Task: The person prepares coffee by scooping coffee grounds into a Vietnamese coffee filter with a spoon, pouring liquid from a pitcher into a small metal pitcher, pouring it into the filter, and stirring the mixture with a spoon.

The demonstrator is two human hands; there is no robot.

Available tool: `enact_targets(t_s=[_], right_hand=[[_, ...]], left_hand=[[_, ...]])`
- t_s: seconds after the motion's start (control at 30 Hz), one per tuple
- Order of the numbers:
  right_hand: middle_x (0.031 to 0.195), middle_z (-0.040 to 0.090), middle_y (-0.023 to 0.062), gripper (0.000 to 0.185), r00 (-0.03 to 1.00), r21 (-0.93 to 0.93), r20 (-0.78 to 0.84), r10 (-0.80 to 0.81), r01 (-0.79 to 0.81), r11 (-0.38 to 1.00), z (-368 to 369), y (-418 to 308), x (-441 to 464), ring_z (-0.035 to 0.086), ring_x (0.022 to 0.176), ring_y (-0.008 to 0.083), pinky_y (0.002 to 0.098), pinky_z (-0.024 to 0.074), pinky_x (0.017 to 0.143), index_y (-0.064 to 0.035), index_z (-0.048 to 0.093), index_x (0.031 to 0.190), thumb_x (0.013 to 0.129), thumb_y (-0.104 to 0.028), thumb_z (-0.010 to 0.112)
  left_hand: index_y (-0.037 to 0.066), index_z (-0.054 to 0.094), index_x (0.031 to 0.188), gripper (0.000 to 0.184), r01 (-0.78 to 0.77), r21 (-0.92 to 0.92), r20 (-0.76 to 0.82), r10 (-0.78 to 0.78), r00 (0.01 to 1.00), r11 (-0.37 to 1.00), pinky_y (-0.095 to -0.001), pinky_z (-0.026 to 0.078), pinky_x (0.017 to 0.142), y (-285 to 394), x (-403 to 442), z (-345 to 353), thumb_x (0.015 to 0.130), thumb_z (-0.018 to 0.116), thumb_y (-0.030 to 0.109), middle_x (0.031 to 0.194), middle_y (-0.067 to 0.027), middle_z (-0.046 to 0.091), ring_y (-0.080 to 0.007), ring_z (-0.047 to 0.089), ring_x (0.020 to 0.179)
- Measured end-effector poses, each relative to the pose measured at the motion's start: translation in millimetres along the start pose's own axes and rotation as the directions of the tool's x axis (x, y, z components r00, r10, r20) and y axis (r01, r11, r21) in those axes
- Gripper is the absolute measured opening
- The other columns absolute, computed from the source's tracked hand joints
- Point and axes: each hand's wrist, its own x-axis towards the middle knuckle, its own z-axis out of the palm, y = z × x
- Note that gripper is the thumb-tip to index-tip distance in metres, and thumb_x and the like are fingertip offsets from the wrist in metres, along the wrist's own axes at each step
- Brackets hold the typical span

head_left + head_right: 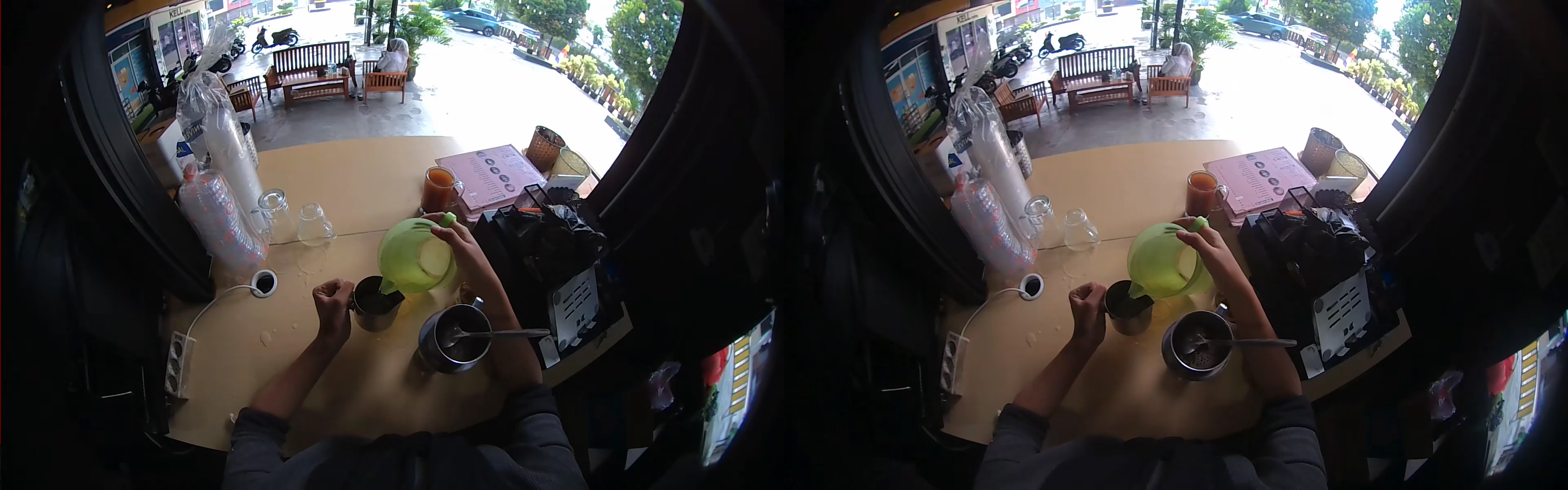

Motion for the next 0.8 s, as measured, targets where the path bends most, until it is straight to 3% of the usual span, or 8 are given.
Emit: enact_targets(t_s=[0.2, 0.4, 0.5, 0.6, 0.8], right_hand=[[0.110, 0.062, 0.0073, 0.037, 0.999, -0.020, -0.036, 0.007, -0.008, 1.000, -3, 1, -3, 0.053, 0.111, 0.0154, 0.0302, 0.0371, 0.100, -0.0012, 0.060, 0.116, 0.092, -0.028, 0.059], [0.111, 0.063, 0.0071, 0.038, 0.998, 0.014, -0.061, -0.015, 0.016, 1.000, -8, 6, -6, 0.055, 0.109, 0.0153, 0.0306, 0.0390, 0.099, -0.0014, 0.059, 0.118, 0.091, -0.029, 0.060], [0.111, 0.063, 0.0072, 0.039, 0.996, 0.013, -0.086, 0.001, 0.000, 1.000, -9, 10, -7, 0.055, 0.109, 0.0153, 0.0306, 0.0392, 0.099, -0.0014, 0.058, 0.119, 0.091, -0.029, 0.061], [0.112, 0.063, 0.0075, 0.039, 0.997, 0.025, -0.073, 0.011, -0.010, 1.000, -9, 15, -6, 0.055, 0.110, 0.0151, 0.0301, 0.0392, 0.099, -0.0013, 0.058, 0.120, 0.092, -0.029, 0.060], [0.111, 0.063, 0.0069, 0.037, 0.999, -0.055, -0.034, -0.025, 0.023, 0.998, -2, 10, -6, 0.055, 0.110, 0.0141, 0.0297, 0.0391, 0.099, -0.0014, 0.057, 0.120, 0.093, -0.027, 0.060]], left_hand=[[0.011, 0.045, 0.053, 0.033, 0.022, 0.028, -0.018, -0.021, 1.000, 0.999, -0.0214, 0.031, 0.045, 4, -3, 7, 0.081, 0.055, -0.005, 0.054, 0.0060, 0.045, -0.0019, 0.040, 0.048], [0.012, 0.045, 0.055, 0.033, 0.034, 0.005, 0.011, -0.034, 0.999, 0.999, -0.0217, 0.028, 0.044, 1, 2, 7, 0.081, 0.059, -0.003, 0.053, 0.0067, 0.043, -0.0028, 0.037, 0.046], [0.012, 0.045, 0.055, 0.033, -0.092, 0.094, 0.076, 0.085, 0.993, 0.991, -0.0219, 0.027, 0.044, 1, 4, 3, 0.081, 0.059, -0.003, 0.053, 0.0066, 0.043, -0.0026, 0.037, 0.046], [0.011, 0.045, 0.055, 0.033, 0.027, -0.036, 0.041, -0.025, 0.999, 0.999, -0.0222, 0.027, 0.045, -1, 6, 3, 0.082, 0.059, -0.003, 0.053, 0.0060, 0.044, -0.0026, 0.037, 0.047], [0.011, 0.046, 0.055, 0.032, 0.015, 0.045, 0.094, -0.019, 0.995, 0.999, -0.0221, 0.028, 0.045, 0, 7, -8, 0.082, 0.058, -0.001, 0.054, 0.0055, 0.046, -0.0031, 0.038, 0.048]])
